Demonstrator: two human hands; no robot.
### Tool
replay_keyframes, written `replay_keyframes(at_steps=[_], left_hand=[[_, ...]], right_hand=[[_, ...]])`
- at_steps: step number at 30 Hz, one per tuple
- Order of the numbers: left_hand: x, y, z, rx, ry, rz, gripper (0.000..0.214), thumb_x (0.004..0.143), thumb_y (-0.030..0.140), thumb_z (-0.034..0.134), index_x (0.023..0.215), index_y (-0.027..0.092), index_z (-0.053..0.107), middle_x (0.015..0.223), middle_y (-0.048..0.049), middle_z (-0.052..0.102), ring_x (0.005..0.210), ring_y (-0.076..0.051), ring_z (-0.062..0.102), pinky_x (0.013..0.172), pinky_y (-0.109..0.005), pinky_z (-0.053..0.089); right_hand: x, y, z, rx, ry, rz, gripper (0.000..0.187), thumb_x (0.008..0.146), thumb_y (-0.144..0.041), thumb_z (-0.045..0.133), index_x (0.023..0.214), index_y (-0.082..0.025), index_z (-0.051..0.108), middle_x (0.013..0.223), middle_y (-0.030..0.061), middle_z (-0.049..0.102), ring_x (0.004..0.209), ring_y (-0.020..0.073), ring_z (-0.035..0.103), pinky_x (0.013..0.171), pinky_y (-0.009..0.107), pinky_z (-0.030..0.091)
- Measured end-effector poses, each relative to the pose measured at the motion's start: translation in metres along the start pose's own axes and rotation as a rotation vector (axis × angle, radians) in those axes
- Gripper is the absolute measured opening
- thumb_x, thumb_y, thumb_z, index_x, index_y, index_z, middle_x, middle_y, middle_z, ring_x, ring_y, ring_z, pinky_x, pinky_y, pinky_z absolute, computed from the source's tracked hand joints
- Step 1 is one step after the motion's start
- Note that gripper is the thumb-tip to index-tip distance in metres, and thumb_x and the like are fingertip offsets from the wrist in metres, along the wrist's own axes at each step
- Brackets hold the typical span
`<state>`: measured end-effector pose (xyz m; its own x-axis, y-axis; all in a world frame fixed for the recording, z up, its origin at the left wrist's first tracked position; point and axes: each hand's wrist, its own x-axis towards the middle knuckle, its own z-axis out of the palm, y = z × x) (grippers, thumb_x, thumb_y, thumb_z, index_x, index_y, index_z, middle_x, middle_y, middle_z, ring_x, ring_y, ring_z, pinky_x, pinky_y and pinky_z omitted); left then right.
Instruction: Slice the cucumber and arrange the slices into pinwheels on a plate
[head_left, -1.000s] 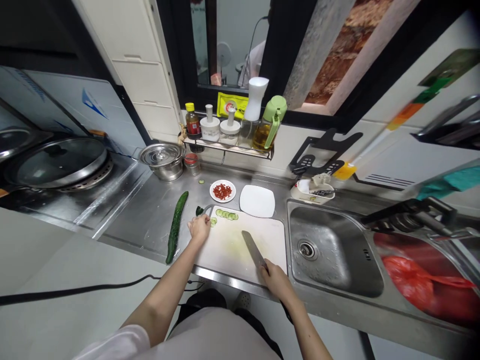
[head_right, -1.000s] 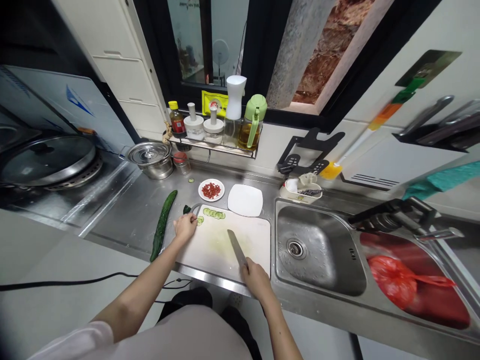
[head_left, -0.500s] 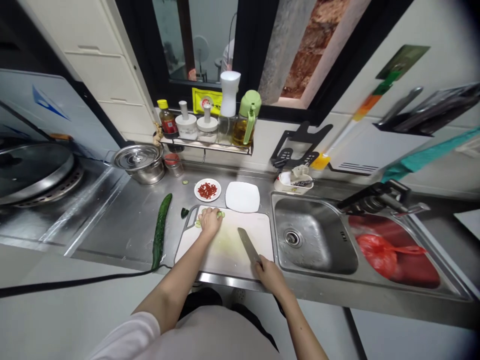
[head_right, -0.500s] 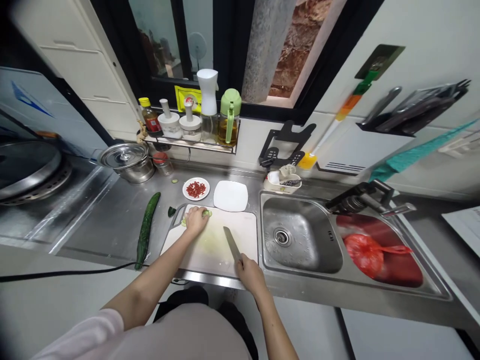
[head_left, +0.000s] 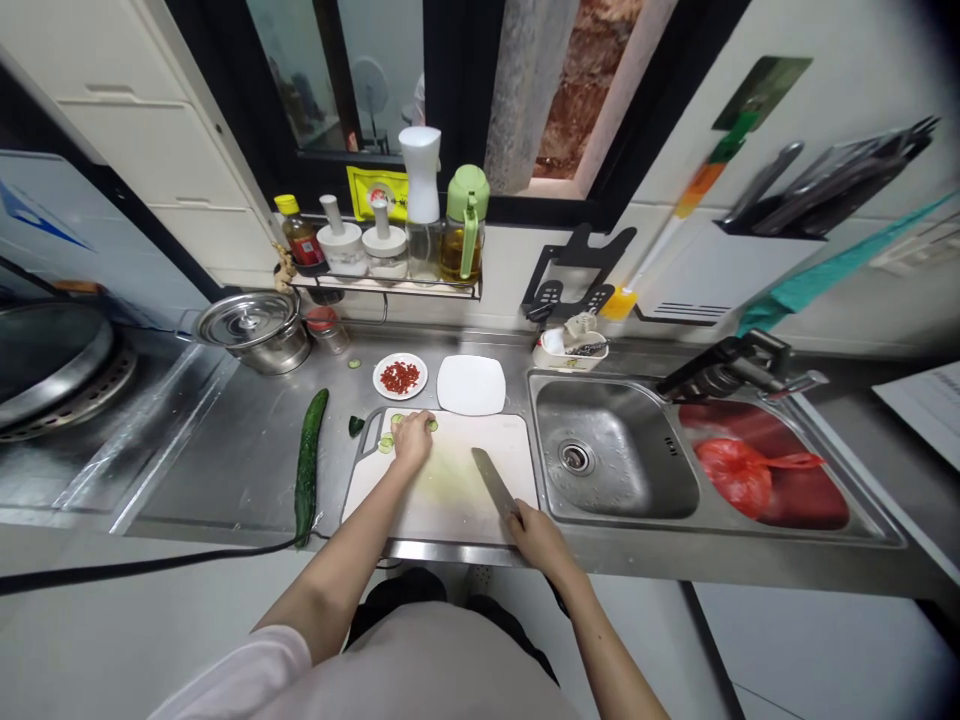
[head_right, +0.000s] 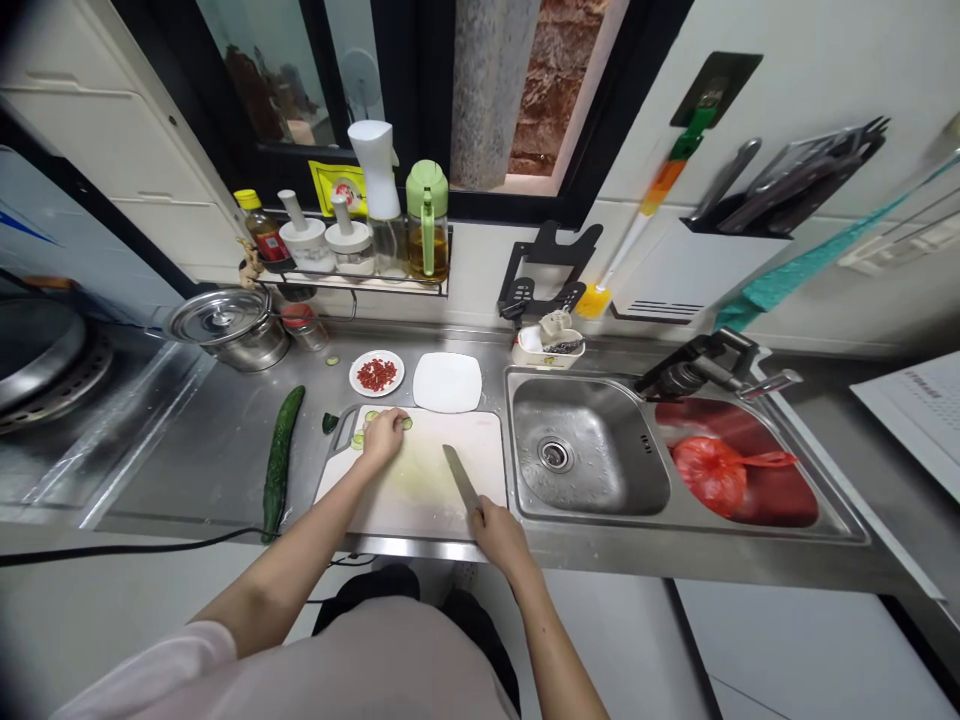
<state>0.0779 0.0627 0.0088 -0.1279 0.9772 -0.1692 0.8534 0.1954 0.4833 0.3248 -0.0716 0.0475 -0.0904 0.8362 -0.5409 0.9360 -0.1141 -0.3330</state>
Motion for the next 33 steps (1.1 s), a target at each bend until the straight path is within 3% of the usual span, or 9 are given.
replay_keyframes(at_steps=[6, 10, 14, 19, 25, 30, 33], left_hand=[[0.002, -0.013, -0.005, -0.282, -0.108, 0.06, 0.028, 0.079, 0.012, 0.049, 0.101, 0.02, 0.066, 0.094, -0.0037, 0.069, 0.084, -0.016, 0.061, 0.078, -0.027, 0.043], [0.001, -0.024, -0.007, -0.482, -0.365, 0.134, 0.03, 0.071, 0.01, 0.054, 0.098, 0.014, 0.066, 0.081, -0.0017, 0.067, 0.07, -0.011, 0.06, 0.069, -0.023, 0.046], [-0.003, -0.034, -0.008, -0.495, -0.574, 0.168, 0.028, 0.067, 0.008, 0.055, 0.092, 0.013, 0.066, 0.073, -0.0006, 0.065, 0.064, -0.01, 0.058, 0.063, -0.021, 0.045], [-0.007, -0.036, -0.009, -0.261, -0.476, 0.209, 0.031, 0.067, 0.007, 0.054, 0.093, 0.017, 0.068, 0.077, -0.0007, 0.067, 0.069, -0.012, 0.059, 0.065, -0.022, 0.044], [-0.012, -0.031, -0.016, -0.137, -0.3, 0.303, 0.035, 0.076, 0.01, 0.049, 0.105, 0.02, 0.067, 0.094, -0.0037, 0.069, 0.088, -0.016, 0.061, 0.082, -0.026, 0.044], [-0.031, -0.027, -0.015, 0.047, -0.192, 0.014, 0.023, 0.081, 0.031, 0.057, 0.1, 0.022, 0.065, 0.103, -0.007, 0.067, 0.097, -0.022, 0.06, 0.085, -0.031, 0.042], [-0.045, -0.024, -0.008, 0.147, -0.206, 0.01, 0.035, 0.076, 0.045, 0.065, 0.102, 0.022, 0.063, 0.108, -0.0087, 0.063, 0.103, -0.026, 0.056, 0.088, -0.034, 0.041]], right_hand=[[-0.001, -0.003, 0.003, 0.004, 0.041, -0.028, 0.022, 0.093, -0.026, 0.037, 0.098, -0.018, 0.057, 0.089, 0.0055, 0.068, 0.082, 0.0164, 0.06, 0.063, 0.024, 0.027], [-0.001, -0.003, 0.007, -0.003, 0.037, -0.03, 0.022, 0.094, -0.028, 0.038, 0.099, -0.018, 0.057, 0.089, 0.0067, 0.068, 0.083, 0.0171, 0.06, 0.063, 0.025, 0.025], [0.0, -0.003, 0.011, -0.012, 0.029, -0.035, 0.022, 0.094, -0.028, 0.038, 0.099, -0.018, 0.057, 0.09, 0.0072, 0.068, 0.083, 0.0179, 0.06, 0.063, 0.025, 0.025], [-0.003, -0.009, 0.013, -0.051, 0.025, -0.041, 0.025, 0.095, -0.03, 0.036, 0.101, -0.018, 0.057, 0.091, 0.0085, 0.069, 0.084, 0.0191, 0.062, 0.063, 0.026, 0.025], [-0.007, -0.027, 0.005, -0.14, -0.023, -0.063, 0.024, 0.095, -0.027, 0.036, 0.103, -0.019, 0.057, 0.093, 0.0094, 0.07, 0.086, 0.0206, 0.063, 0.062, 0.027, 0.027], [-0.004, -0.039, -0.004, -0.206, -0.031, -0.11, 0.025, 0.095, -0.028, 0.034, 0.103, -0.019, 0.057, 0.093, 0.0105, 0.069, 0.086, 0.0221, 0.064, 0.063, 0.028, 0.029], [-0.001, -0.042, -0.007, -0.218, -0.027, -0.106, 0.025, 0.095, -0.029, 0.034, 0.103, -0.019, 0.056, 0.093, 0.01, 0.069, 0.086, 0.0211, 0.064, 0.063, 0.027, 0.03]])
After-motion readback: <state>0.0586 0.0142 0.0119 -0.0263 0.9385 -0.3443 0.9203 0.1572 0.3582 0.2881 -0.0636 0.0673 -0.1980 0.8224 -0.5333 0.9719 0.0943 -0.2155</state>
